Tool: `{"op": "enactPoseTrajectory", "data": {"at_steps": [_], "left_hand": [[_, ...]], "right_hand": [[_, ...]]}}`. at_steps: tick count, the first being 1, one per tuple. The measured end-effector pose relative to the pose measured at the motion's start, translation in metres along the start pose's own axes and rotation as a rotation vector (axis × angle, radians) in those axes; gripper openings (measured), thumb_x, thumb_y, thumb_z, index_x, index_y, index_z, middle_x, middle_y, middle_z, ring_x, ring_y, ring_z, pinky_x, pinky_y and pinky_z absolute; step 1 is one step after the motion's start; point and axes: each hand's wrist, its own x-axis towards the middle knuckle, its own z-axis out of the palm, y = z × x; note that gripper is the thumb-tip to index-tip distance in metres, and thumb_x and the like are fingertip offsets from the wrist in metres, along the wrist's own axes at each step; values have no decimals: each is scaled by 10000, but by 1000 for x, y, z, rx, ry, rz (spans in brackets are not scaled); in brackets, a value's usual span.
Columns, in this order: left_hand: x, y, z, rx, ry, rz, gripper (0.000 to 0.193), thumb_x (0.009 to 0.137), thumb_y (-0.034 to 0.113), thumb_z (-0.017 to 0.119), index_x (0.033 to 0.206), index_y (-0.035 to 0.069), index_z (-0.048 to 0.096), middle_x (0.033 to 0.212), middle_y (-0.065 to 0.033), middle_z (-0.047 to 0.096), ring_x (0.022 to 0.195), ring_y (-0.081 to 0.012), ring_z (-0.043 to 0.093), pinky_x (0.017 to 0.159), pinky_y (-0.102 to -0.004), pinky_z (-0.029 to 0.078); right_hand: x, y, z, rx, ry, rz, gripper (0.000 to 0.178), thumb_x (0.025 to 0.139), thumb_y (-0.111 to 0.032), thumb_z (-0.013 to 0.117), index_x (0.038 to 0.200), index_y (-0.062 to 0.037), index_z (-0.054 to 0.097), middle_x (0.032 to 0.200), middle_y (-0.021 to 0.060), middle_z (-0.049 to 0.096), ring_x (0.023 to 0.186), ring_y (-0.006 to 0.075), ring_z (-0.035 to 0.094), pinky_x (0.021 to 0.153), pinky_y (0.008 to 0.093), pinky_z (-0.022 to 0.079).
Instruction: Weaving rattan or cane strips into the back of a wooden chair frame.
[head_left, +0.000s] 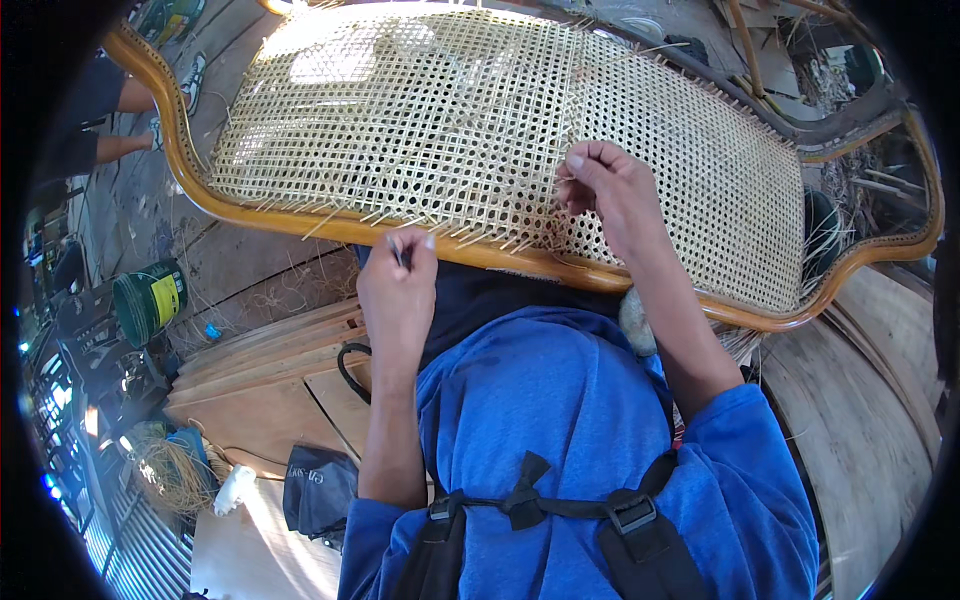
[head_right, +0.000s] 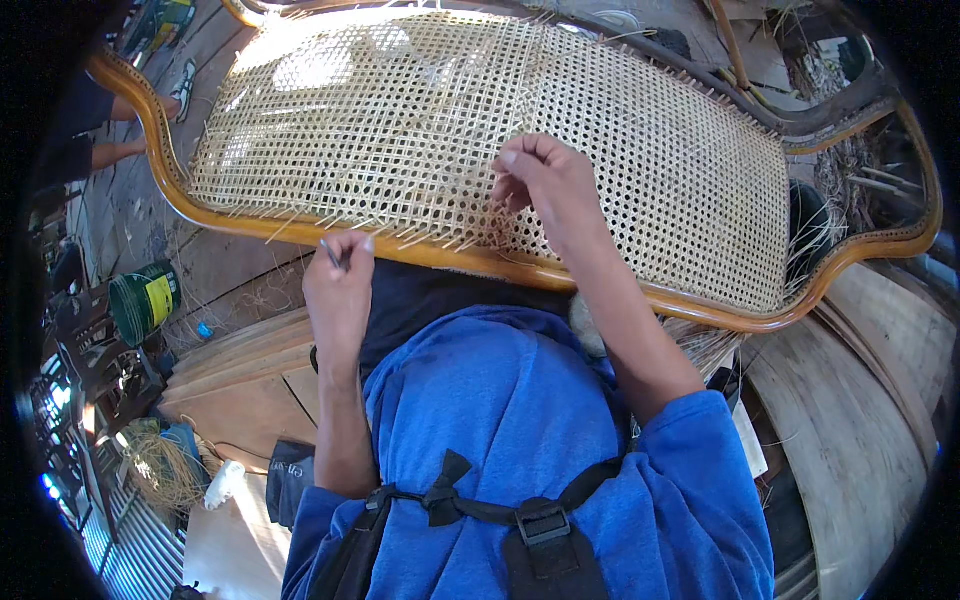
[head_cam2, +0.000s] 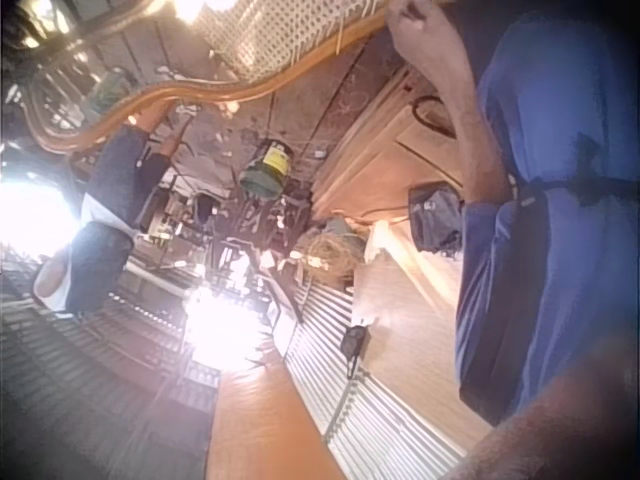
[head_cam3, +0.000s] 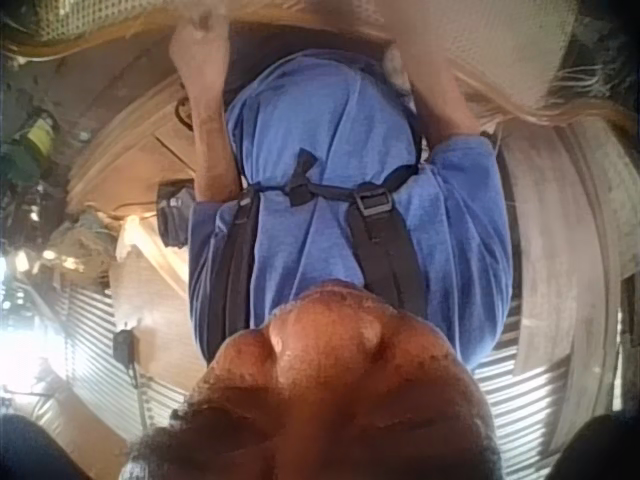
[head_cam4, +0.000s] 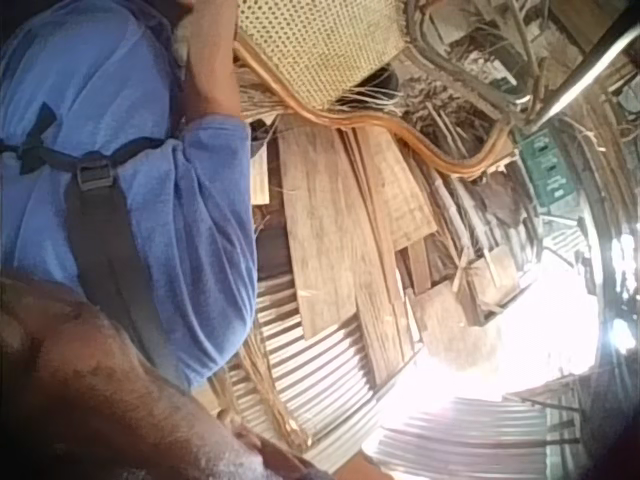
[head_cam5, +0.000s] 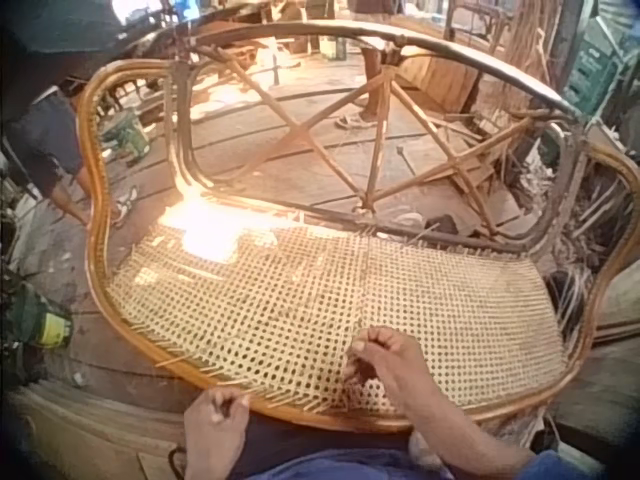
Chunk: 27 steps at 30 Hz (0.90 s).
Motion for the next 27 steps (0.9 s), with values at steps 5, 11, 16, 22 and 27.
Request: {"op": "enactPoseTrajectory", "data": {"at_steps": [5,11,16,22,27], "left_hand": [[20,6,10,55,-32,20,176,848,152,583,904,-10,626,756,-102,640,645,-123,572,634,-271,453],[6,-11,-16,46,58,-15,183,840,159,598,911,-4,639,754,-103,643,657,-127,582,647,-275,461],[-33,-85,-75,-143,139,-123,172,838,170,615,885,7,642,650,-49,580,561,-103,532,546,-247,427],[-158,-221,-120,-641,718,-806,155,836,138,598,984,103,572,734,-20,545,446,-91,453,404,-232,386],[-260,-294,-77,-796,788,-1095,138,844,176,597,909,72,534,723,-33,524,443,-106,447,390,-252,394]], "right_hand": [[34,-1,-10,-366,48,-112,105,851,-92,575,913,-19,618,736,6,606,563,57,519,510,198,420],[24,-11,6,-695,-22,-243,152,821,-146,604,920,-38,644,704,15,613,588,55,502,560,225,428],[5,-11,5,-601,-109,-176,176,860,-145,592,997,-38,617,794,-22,600,598,32,457,527,179,379],[10,0,7,-550,-228,-109,209,905,-196,581,1059,-58,609,807,-39,606,628,10,461,535,152,352],[8,-9,34,-627,-215,-154,191,902,-178,581,1036,-46,618,808,-29,611,627,15,459,543,162,351]]}}
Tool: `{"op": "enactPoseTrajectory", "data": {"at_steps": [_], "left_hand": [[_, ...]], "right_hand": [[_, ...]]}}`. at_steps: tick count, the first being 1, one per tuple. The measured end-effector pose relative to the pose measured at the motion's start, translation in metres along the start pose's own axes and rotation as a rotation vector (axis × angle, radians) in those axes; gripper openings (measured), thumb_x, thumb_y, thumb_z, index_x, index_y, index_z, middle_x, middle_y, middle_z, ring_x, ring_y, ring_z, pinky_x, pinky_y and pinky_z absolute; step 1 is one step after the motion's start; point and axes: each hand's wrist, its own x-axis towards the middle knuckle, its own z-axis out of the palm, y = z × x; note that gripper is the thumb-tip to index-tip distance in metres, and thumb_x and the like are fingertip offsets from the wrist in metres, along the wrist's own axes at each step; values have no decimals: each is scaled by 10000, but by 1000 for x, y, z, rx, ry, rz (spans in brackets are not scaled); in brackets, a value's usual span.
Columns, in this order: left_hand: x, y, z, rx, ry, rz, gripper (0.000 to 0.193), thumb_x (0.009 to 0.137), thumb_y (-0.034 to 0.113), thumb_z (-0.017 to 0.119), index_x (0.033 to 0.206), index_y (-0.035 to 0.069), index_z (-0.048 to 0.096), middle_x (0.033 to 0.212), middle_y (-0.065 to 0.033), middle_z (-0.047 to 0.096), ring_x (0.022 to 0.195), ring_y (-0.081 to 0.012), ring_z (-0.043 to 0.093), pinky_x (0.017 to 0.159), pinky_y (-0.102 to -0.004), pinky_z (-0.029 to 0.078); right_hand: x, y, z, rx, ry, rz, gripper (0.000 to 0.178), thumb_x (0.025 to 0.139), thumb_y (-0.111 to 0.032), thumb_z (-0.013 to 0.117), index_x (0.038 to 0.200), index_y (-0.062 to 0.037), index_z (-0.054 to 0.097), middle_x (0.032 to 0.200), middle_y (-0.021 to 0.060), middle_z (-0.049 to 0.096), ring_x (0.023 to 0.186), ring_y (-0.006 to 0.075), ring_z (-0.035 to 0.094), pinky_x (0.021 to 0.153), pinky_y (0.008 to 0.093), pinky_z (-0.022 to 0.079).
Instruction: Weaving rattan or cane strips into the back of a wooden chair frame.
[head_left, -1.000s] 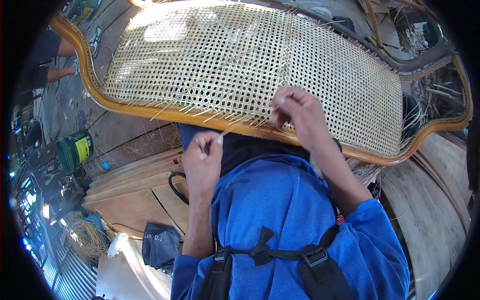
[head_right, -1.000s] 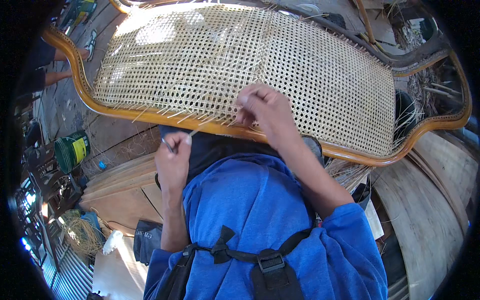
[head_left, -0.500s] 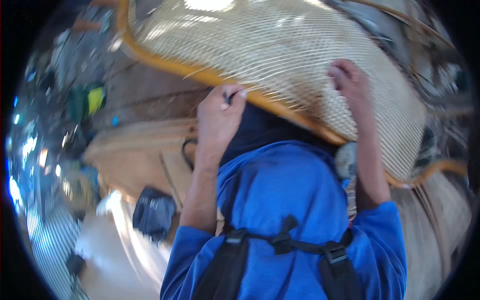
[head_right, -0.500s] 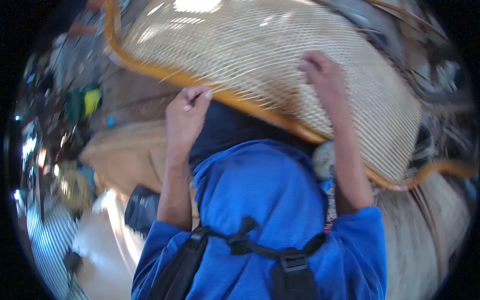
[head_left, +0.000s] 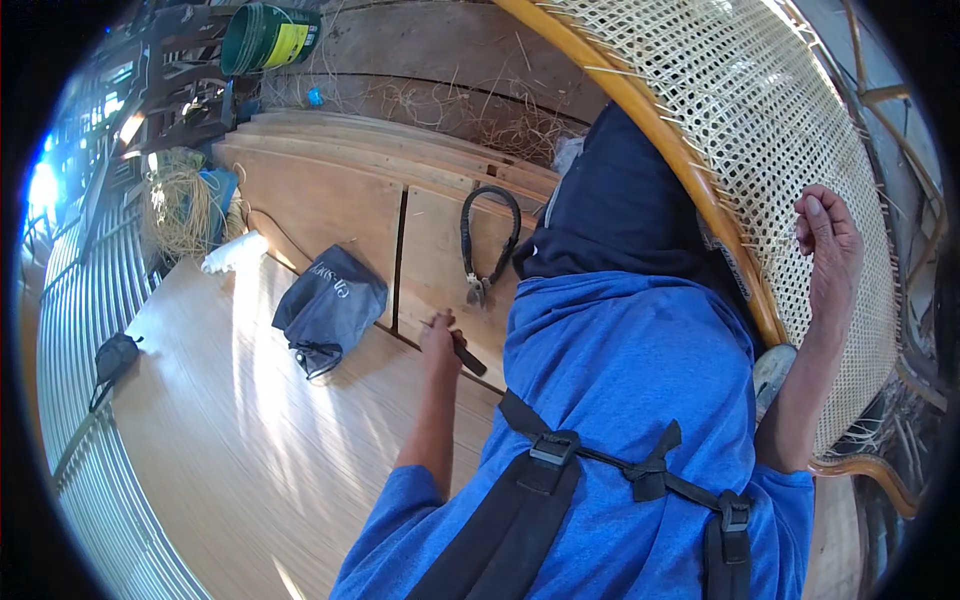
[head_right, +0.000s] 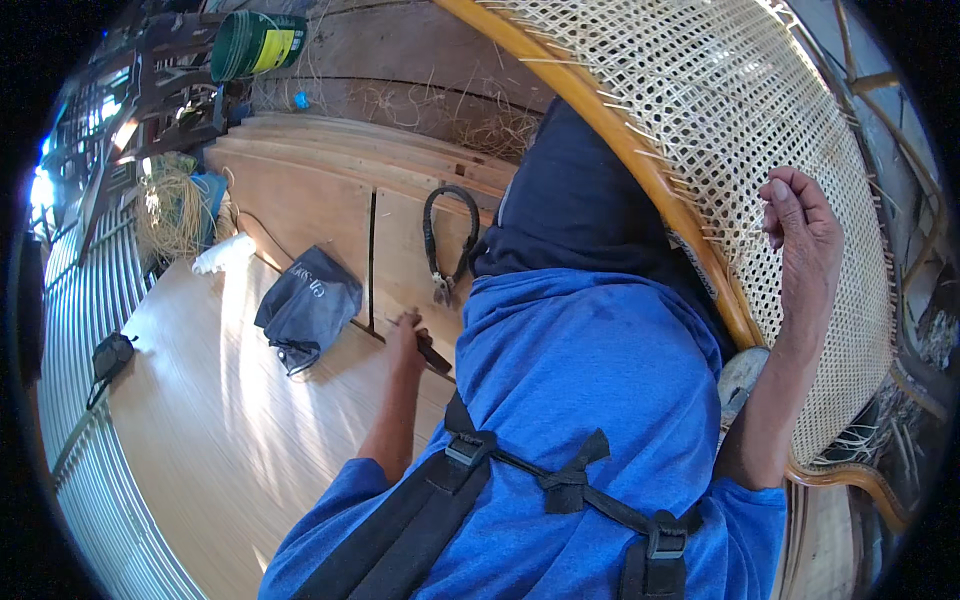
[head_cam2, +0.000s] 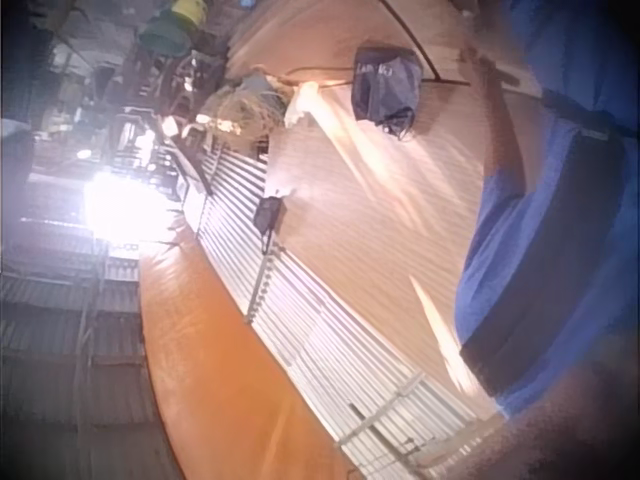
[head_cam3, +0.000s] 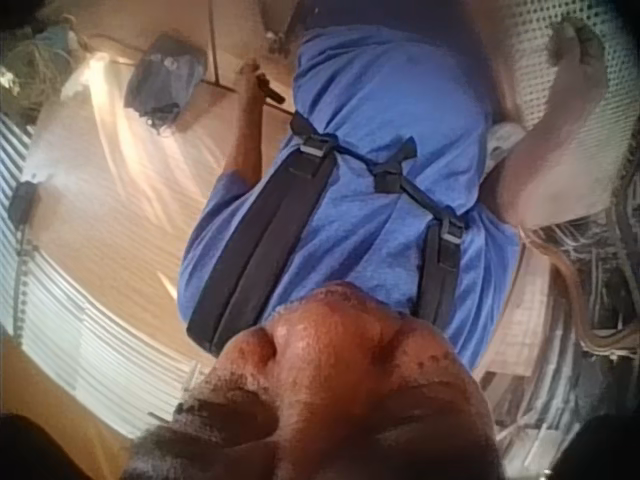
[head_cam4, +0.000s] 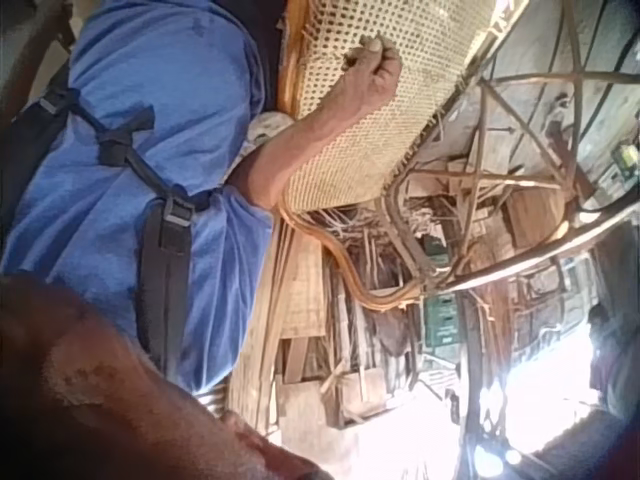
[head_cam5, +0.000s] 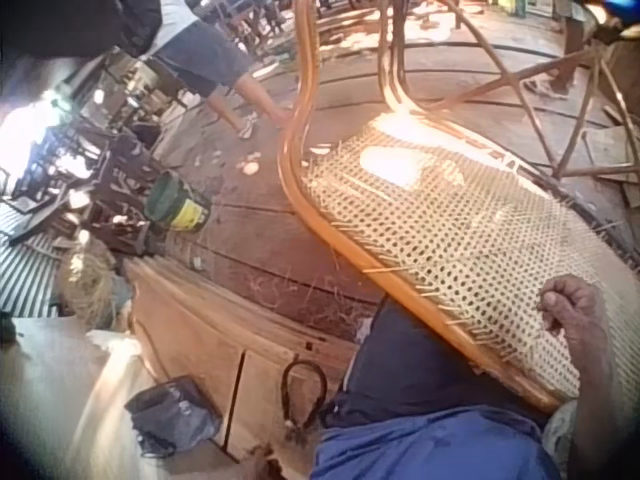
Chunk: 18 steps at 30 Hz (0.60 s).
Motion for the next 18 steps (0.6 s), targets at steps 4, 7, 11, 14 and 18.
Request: {"op": "enactPoseTrajectory", "data": {"at_steps": [4,7,11,14,18], "left_hand": [[-19,-40,-10,48,-2,-83,170,844,186,595,948,70,527,763,-45,538,447,-118,452,397,-257,396],[-32,-40,-4,239,-29,-190,192,866,217,560,958,51,533,775,-63,547,458,-135,474,408,-272,409],[-28,-42,-26,850,-257,435,331,929,336,446,943,21,547,777,-102,570,476,-158,505,420,-299,418],[-65,1,14,748,-350,478,480,959,428,359,889,-2,560,705,-83,581,521,-147,513,488,-278,424],[-71,41,89,686,-424,516,413,953,371,409,864,0,568,692,-71,571,535,-130,507,504,-285,419]], "right_hand": [[-1,-8,10,-30,-39,-30,187,903,-185,581,1027,-52,625,795,-30,606,622,17,455,541,164,344],[-3,-10,7,-101,-67,-22,186,899,-180,585,1028,-51,624,766,-41,582,622,13,451,542,163,348],[-10,-14,5,-106,-29,-45,139,876,-144,596,973,-53,636,754,-36,575,619,34,464,572,179,397],[-9,-27,-9,64,89,-45,129,887,-112,579,980,-34,625,767,-13,585,615,32,457,557,174,391],[-15,-25,-70,166,314,-167,145,902,-108,568,1004,-22,625,773,-11,586,615,25,450,548,153,372]]}}
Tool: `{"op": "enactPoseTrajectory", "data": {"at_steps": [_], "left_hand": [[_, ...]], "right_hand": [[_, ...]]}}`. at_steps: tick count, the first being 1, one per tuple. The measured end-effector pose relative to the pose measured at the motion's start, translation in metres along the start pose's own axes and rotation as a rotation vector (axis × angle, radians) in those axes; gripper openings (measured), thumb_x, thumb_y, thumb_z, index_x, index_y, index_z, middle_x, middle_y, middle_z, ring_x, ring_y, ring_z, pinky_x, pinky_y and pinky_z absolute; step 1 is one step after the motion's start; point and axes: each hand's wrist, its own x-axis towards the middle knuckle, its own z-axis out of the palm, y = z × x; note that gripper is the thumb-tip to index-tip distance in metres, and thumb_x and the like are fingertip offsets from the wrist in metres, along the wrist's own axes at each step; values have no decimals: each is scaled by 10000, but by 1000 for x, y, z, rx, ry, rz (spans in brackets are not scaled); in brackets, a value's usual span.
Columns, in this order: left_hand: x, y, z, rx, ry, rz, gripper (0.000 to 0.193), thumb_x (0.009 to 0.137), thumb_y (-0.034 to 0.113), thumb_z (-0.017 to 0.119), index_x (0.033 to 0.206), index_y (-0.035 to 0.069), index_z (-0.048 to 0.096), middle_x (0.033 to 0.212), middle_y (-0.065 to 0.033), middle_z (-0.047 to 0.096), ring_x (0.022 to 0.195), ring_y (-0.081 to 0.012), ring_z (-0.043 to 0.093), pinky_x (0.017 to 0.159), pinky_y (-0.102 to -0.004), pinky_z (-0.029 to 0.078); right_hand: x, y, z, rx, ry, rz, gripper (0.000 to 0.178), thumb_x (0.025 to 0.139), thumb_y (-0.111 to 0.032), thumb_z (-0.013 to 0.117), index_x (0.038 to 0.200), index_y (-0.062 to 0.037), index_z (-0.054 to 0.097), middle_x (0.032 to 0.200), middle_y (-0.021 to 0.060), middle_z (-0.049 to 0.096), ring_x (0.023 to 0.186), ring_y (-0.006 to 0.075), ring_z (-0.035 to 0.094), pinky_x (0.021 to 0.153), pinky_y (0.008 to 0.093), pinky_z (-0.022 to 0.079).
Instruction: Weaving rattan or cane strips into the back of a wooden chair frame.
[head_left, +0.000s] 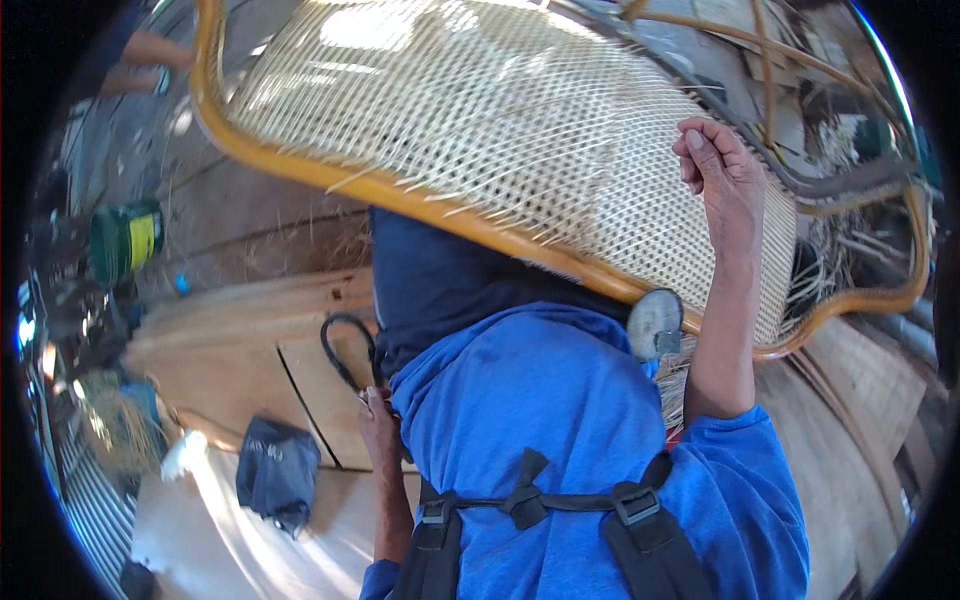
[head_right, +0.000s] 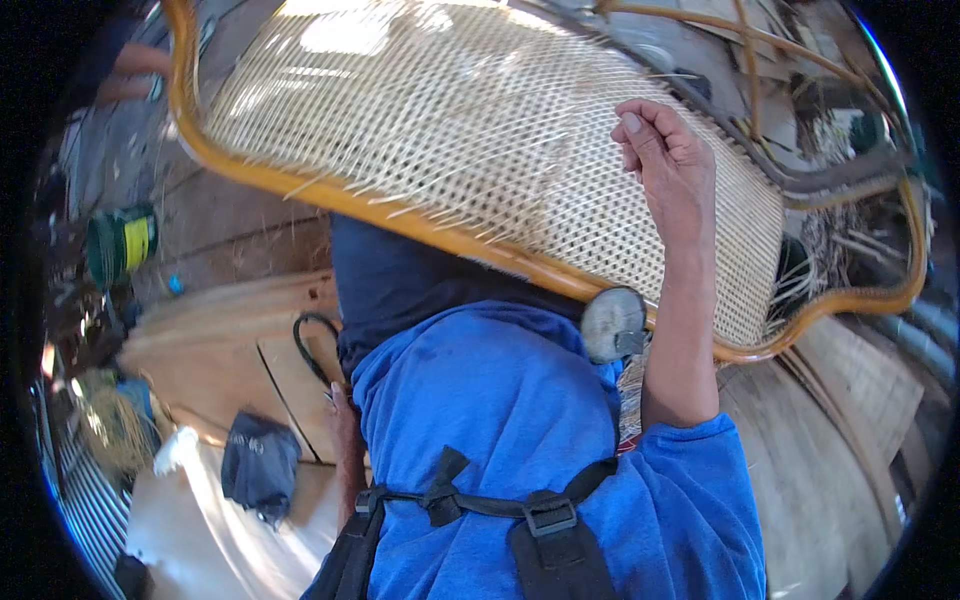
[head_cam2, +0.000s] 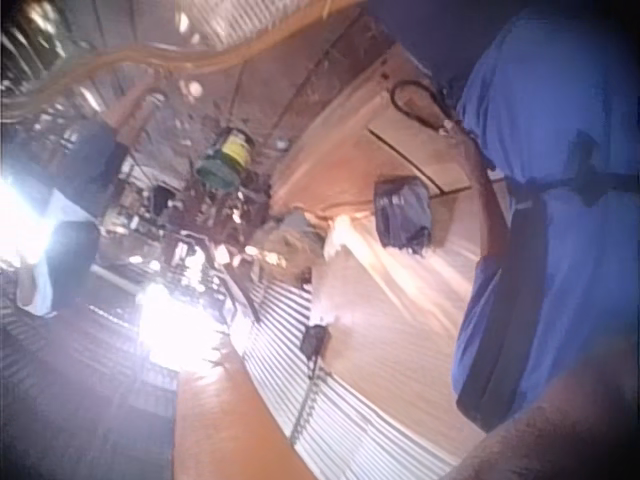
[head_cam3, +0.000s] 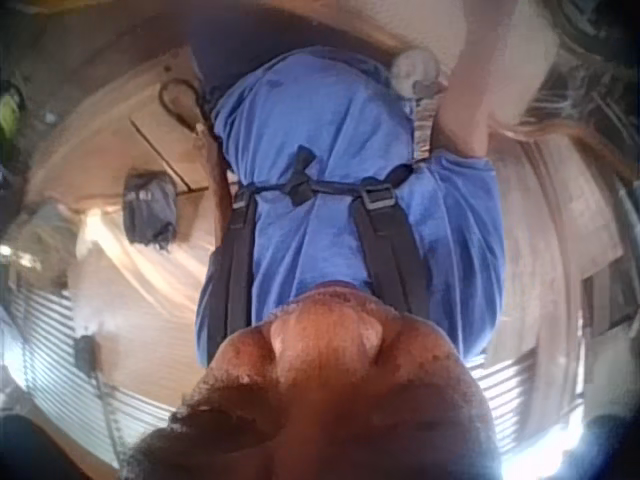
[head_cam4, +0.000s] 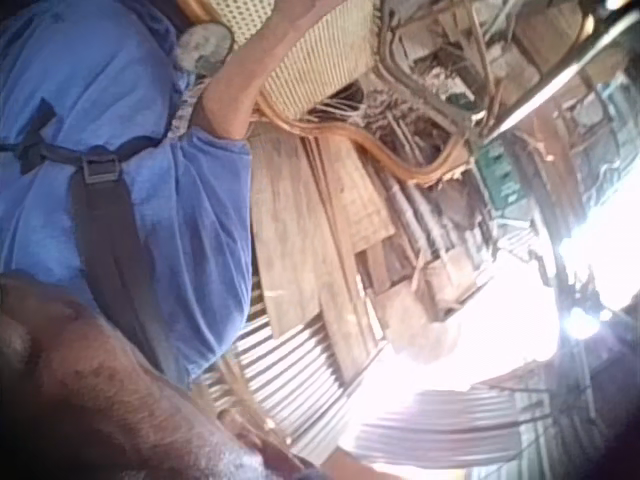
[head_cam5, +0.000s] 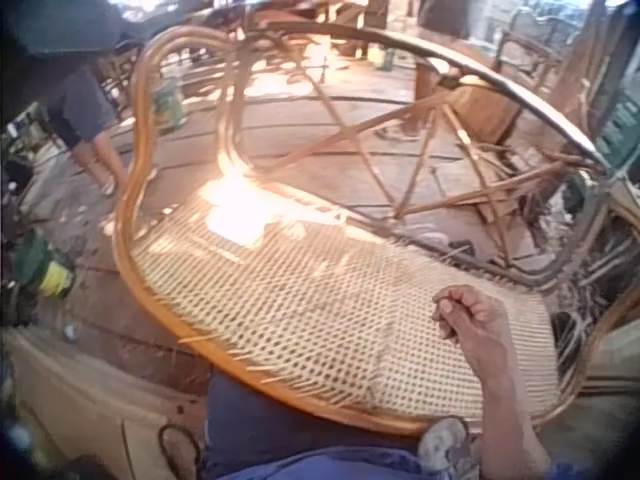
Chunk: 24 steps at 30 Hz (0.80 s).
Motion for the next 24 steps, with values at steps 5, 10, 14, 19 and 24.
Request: {"op": "enactPoseTrajectory", "data": {"at_steps": [5,10,14,19,24], "left_hand": [[19,120,19,175,-50,26,231,904,199,527,895,-23,587,704,-53,565,661,-139,536,623,-301,435],[51,172,51,236,138,450,265,911,229,533,1026,-7,571,798,-58,564,723,-152,511,675,-300,430],[104,197,67,29,235,517,310,895,247,579,1023,-34,547,847,-74,557,754,-140,489,686,-287,423],[119,222,78,-83,158,440,290,878,256,617,847,-27,561,732,-48,550,658,-113,470,621,-270,417],[117,234,86,-8,265,588,199,895,166,585,830,-23,574,702,-42,560,639,-104,473,611,-270,420]], "right_hand": [[5,9,-50,-75,109,-1,142,901,-114,571,992,-25,633,768,-10,585,610,28,445,543,156,368],[18,51,-43,-254,-16,128,148,897,-120,561,978,-20,632,748,-1,593,614,35,456,550,179,388],[30,65,-16,-338,-112,104,148,894,-129,565,974,-22,628,751,1,593,638,51,486,583,199,418],[45,50,23,-431,-244,82,150,892,-143,558,946,-13,609,754,33,601,713,95,541,688,248,449],[73,56,27,-462,-259,52,134,887,-125,572,956,-16,607,788,44,609,745,102,550,706,246,456]]}}
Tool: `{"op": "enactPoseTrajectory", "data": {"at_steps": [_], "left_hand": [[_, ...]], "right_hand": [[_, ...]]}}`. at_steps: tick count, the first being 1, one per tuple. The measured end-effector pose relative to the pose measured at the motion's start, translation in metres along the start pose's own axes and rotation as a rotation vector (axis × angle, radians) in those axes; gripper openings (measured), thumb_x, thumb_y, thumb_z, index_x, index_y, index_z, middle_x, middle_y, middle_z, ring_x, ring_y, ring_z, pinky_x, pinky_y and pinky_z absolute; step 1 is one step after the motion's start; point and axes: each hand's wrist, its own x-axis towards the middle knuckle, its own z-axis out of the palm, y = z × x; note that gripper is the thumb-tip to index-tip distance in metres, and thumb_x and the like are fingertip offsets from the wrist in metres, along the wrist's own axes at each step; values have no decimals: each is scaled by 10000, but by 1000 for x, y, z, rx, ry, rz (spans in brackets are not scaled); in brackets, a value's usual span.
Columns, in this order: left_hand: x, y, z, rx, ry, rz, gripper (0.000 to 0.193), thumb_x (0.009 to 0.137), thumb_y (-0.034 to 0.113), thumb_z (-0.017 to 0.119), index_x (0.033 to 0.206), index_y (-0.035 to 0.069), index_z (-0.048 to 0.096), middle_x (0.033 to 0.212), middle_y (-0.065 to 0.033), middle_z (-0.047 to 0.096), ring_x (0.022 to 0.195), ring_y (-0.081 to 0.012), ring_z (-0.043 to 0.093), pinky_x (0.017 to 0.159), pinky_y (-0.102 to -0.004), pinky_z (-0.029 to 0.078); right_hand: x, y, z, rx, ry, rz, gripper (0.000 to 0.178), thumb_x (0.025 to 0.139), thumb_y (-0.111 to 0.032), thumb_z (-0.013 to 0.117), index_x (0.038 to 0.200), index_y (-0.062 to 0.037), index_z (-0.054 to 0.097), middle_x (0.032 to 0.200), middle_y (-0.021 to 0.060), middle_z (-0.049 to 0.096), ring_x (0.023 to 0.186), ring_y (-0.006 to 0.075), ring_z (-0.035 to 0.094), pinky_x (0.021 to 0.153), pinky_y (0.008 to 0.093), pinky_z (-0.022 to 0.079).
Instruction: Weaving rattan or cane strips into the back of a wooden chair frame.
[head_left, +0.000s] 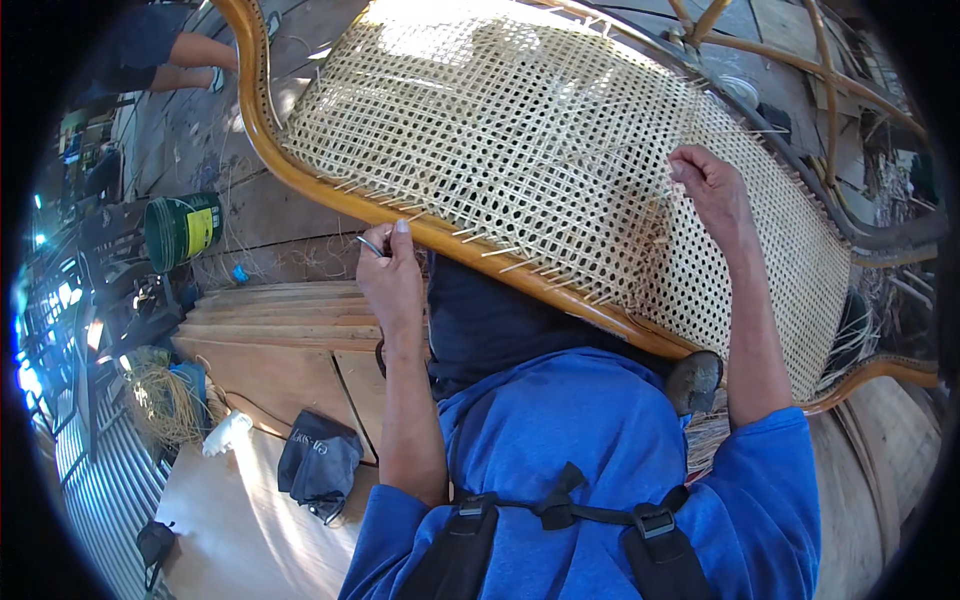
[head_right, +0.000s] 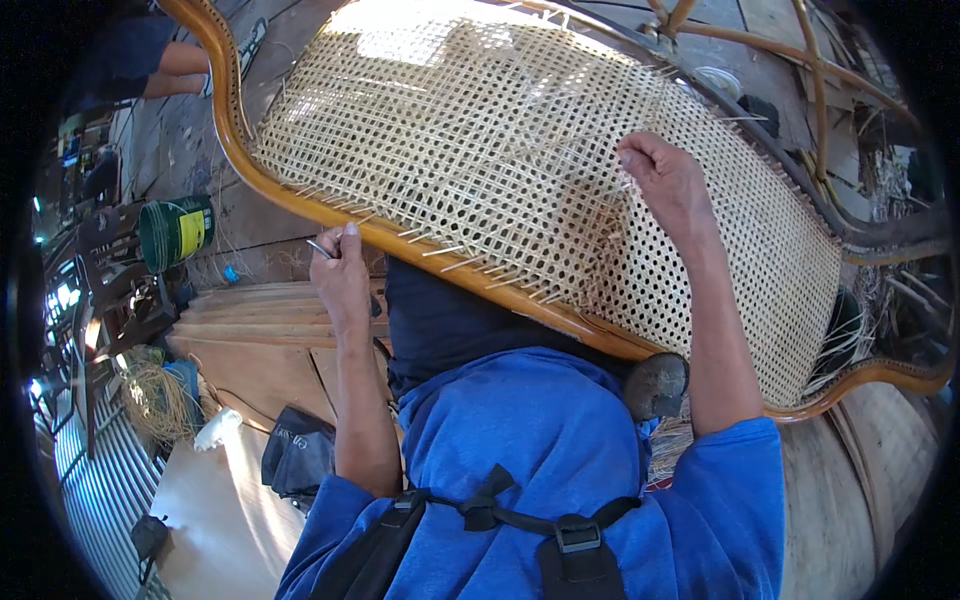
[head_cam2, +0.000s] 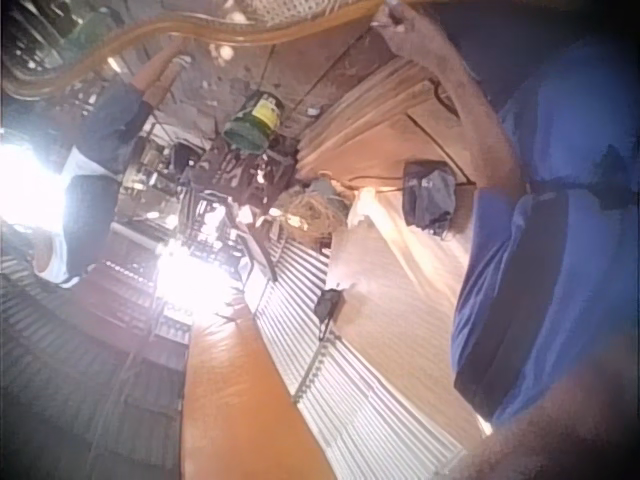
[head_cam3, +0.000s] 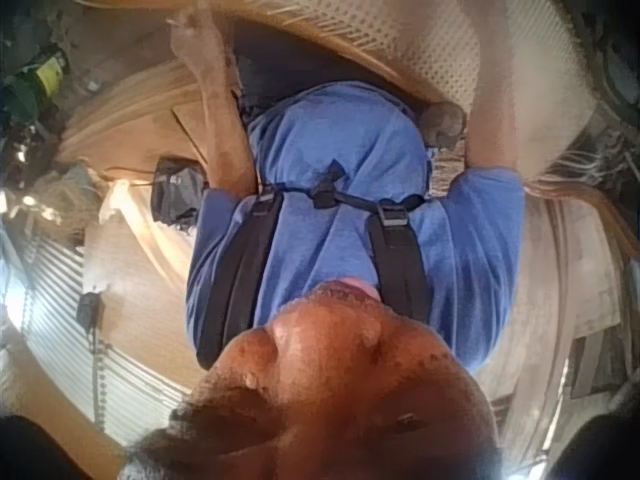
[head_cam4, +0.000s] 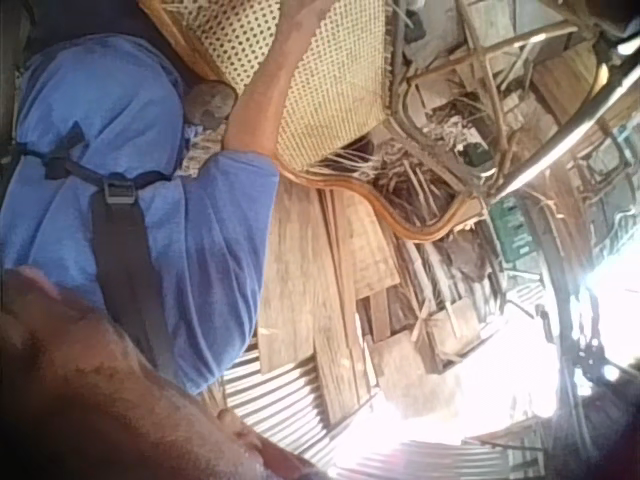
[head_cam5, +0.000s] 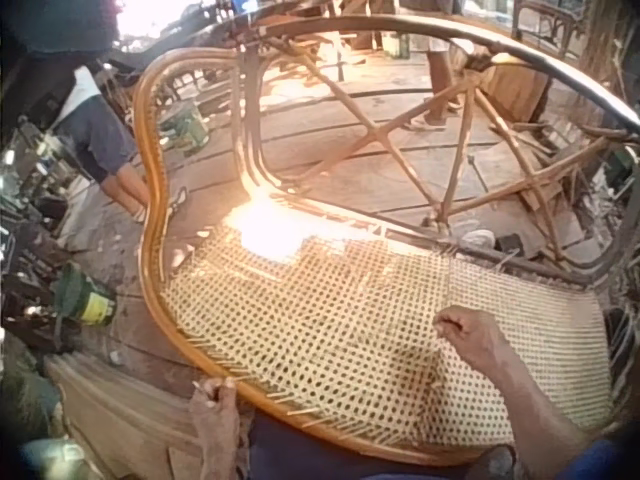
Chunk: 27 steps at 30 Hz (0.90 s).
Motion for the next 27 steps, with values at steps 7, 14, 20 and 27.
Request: {"op": "enactPoseTrajectory", "data": {"at_steps": [7,14,20,27], "left_hand": [[11,9,1,262,-74,102,166,890,147,578,832,-5,605,698,-32,543,644,-101,463,607,-266,417],[16,-6,-4,178,-128,-9,187,907,161,563,819,-4,560,698,6,473,651,-89,409,591,-248,381],[17,-21,-2,6,-135,-32,196,923,177,551,834,5,519,730,13,448,672,-63,372,612,-202,337],[18,-5,-5,69,-143,-157,201,916,188,563,817,15,536,722,6,458,657,-76,394,594,-219,351]], "right_hand": [[59,51,-30,-567,274,-632,161,826,-171,589,949,-78,636,906,121,640,876,309,596,775,385,467],[105,72,-56,-542,-277,-33,240,837,-329,603,836,-91,628,812,90,626,788,229,592,702,362,452],[108,76,-66,-459,-389,45,196,817,-279,652,822,-84,627,689,45,581,687,155,520,652,334,429],[116,100,-73,-71,-465,43,227,863,-243,604,773,-36,592,639,-56,484,630,57,401,600,259,362]]}}
